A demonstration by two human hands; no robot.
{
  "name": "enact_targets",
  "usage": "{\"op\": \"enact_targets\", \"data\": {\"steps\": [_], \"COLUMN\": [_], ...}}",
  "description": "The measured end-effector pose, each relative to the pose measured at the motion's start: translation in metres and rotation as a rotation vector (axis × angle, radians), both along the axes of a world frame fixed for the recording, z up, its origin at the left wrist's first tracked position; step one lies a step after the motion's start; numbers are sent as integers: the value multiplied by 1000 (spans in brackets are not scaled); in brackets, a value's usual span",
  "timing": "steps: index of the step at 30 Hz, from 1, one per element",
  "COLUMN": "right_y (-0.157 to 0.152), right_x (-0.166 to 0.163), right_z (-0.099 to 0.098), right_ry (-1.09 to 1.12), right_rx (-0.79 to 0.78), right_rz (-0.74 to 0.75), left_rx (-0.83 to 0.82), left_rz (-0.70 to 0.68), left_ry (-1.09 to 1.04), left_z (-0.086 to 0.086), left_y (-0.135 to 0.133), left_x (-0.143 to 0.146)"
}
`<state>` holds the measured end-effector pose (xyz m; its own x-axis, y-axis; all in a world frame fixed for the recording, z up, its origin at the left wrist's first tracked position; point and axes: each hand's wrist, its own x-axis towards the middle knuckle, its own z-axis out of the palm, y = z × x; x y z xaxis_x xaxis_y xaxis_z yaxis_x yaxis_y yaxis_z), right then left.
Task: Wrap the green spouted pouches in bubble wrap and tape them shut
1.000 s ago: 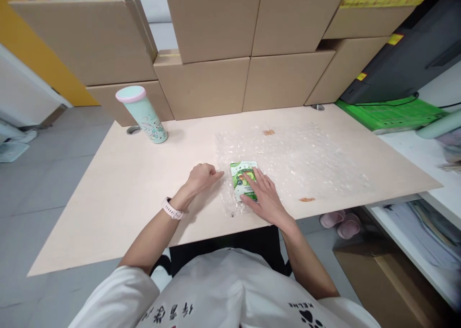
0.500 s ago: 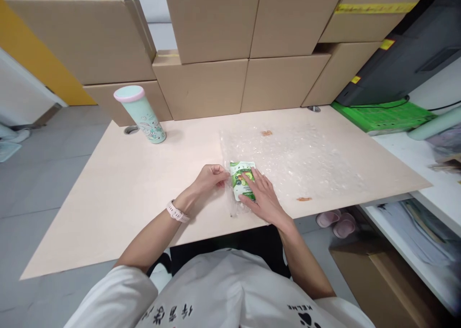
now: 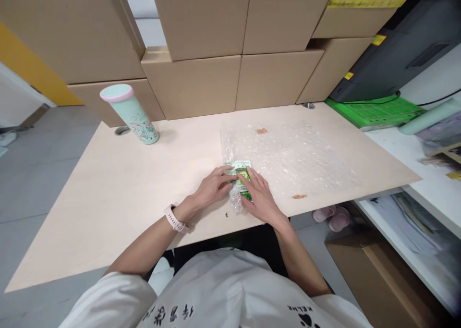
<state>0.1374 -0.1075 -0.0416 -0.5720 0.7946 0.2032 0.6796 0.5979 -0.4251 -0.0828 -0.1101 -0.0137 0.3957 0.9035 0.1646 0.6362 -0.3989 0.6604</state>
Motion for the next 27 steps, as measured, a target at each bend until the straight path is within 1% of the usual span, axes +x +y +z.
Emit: {"op": "enact_targets", "data": {"steps": [2,4,5,6,8,10,12,14,16,20,24,27], "right_y": [-6,-17,-24,-32,-45,-53,-55,-55,-55,-57,-55,-50], "right_x": [-1,-5,-9,-12,-20,-25,-27,-26,-25,-28,-35,-34], "right_z": [5,10,12,13,13,10,4,0,-3,0,2,0], "right_ry": [111,253,307,330,274,177,117,110,120,86,2,90], "right_rx": [81,224,299,357,410,429,429,425,436,489,490,479], "right_rz": [-37,-58,-41,8,118,134,70,-2,-42,-97,-137,-167], "left_rx": [15,22,27,32,42,46,46,50,51,75,140,175], "left_rz": [14,33,39,42,36,31,34,39,39,61,65,58], "left_ry": [58,84,87,86,83,86,91,88,66,31,49,80], "left_z": [-1,-3,-4,-4,-5,-6,-5,-5,-6,-12,-18,-17], "left_y": [1,2,2,3,3,3,3,4,4,9,15,17], "left_x": [-1,-2,-2,-3,-3,-3,-2,-2,-4,-12,-16,-14]}}
